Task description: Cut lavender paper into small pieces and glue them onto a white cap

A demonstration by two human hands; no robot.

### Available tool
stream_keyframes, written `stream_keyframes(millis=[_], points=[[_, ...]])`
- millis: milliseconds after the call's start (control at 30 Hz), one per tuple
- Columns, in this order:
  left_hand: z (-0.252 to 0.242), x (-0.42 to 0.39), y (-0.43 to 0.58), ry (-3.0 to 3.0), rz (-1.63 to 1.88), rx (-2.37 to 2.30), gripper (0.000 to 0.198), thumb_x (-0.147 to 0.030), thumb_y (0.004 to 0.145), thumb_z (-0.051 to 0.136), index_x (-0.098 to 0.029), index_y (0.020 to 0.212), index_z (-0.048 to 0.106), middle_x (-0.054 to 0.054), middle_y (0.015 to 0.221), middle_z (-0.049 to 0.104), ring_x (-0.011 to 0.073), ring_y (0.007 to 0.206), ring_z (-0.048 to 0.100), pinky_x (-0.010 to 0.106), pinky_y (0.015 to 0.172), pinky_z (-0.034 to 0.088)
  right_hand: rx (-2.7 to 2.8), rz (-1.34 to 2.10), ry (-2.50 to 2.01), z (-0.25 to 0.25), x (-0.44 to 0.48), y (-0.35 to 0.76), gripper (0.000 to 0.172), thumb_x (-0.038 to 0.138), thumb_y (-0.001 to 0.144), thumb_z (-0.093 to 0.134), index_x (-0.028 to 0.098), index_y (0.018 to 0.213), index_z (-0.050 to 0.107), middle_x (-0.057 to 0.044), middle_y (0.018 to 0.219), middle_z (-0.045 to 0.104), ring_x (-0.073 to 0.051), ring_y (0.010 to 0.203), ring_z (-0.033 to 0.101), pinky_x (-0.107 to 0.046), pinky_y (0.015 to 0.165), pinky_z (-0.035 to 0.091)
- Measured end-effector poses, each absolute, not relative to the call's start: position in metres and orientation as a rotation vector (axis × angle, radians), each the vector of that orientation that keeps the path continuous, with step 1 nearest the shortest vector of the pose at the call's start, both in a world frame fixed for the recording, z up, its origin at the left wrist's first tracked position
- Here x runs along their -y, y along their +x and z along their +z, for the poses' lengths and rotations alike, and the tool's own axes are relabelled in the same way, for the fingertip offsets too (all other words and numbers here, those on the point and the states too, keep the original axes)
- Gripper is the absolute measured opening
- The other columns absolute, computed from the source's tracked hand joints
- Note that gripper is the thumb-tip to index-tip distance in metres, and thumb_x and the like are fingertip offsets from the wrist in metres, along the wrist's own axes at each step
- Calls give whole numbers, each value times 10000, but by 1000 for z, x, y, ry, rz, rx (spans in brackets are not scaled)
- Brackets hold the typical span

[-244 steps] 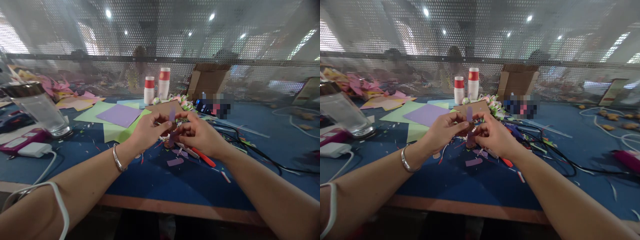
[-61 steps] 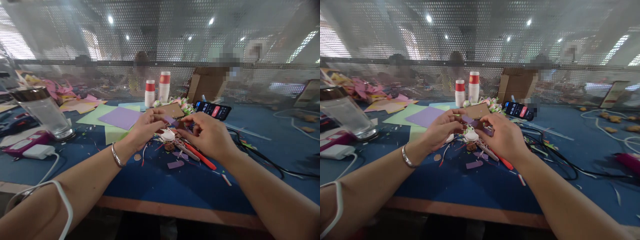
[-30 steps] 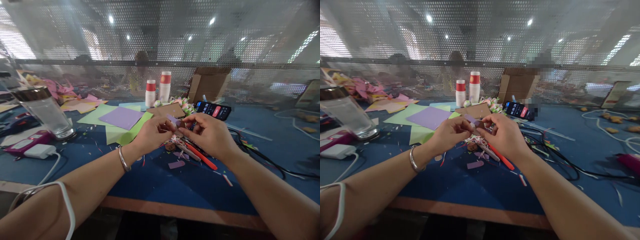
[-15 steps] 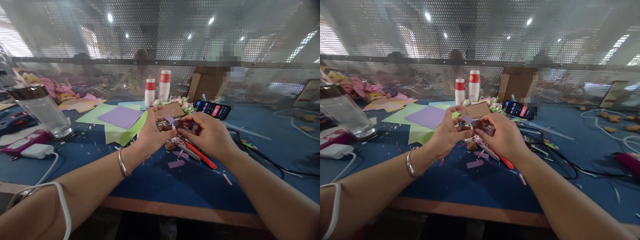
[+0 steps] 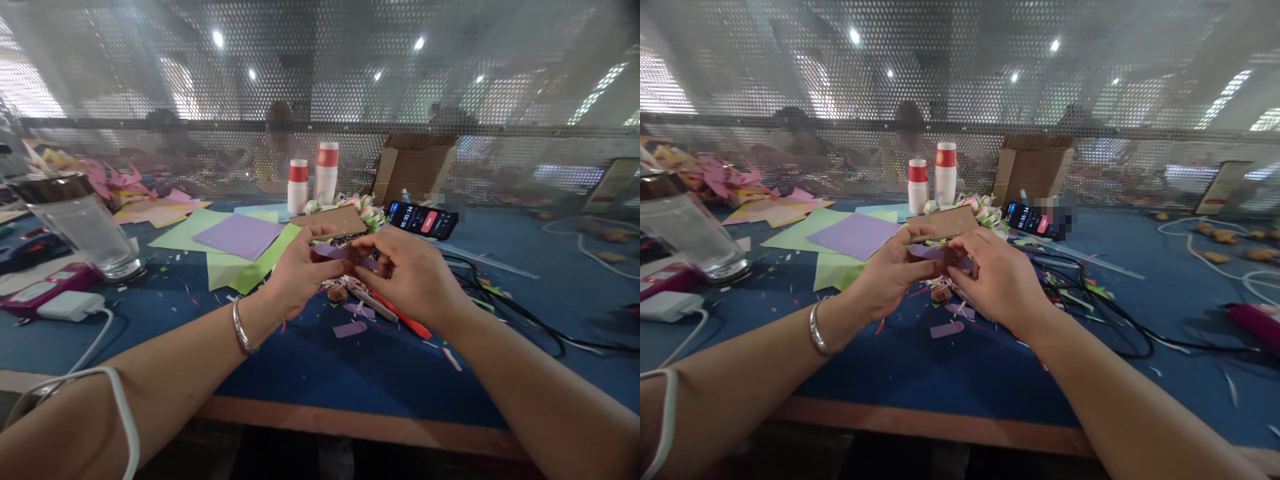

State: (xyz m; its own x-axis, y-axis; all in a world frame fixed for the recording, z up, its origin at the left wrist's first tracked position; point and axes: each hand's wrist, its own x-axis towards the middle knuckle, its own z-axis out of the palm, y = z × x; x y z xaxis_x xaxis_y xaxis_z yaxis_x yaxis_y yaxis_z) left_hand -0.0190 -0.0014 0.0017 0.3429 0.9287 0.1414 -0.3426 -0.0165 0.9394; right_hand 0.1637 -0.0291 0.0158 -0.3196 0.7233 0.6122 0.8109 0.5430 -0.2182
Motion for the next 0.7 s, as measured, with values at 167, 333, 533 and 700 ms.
stream_keyframes(millis=[167, 333, 533, 700], points=[[6, 6, -17, 1166, 1110, -730, 528, -22, 712, 717, -181, 1176, 521, -16, 769, 707, 111, 683, 658, 274, 708, 526, 2118, -205, -1211, 15, 31, 163, 216, 258, 876, 671, 185, 1079, 675, -89, 1035, 671, -182, 741, 602, -336, 710, 476], [8, 6, -18, 1146, 1150, -767, 482, -4, 732, 674, -170, 1154, 512, 2, 791, 709, 125, 705, 668, 294, 714, 544, 2119, -188, -1173, 16, 34, 161, 271, 261, 875, 683, 166, 1129, 676, -85, 1046, 637, -145, 668, 583, -324, 673, 493], [8, -2, -25, 1153, 1154, -783, 527, -82, 712, 754, -174, 1170, 510, 54, 936, 706, 163, 807, 686, 295, 709, 523, 1947, -170, -1190, 20, 30, 167, 266, 322, 885, 681, 157, 1094, 685, -81, 991, 640, -104, 558, 537, -307, 613, 492], [9, -5, -27, 1145, 1164, -748, 595, -108, 681, 792, -164, 1198, 503, 40, 933, 672, 141, 787, 647, 290, 704, 522, 1853, 157, -1316, 16, 21, 174, 254, 369, 875, 689, 186, 1050, 701, -45, 875, 704, -132, 603, 592, -290, 588, 465]])
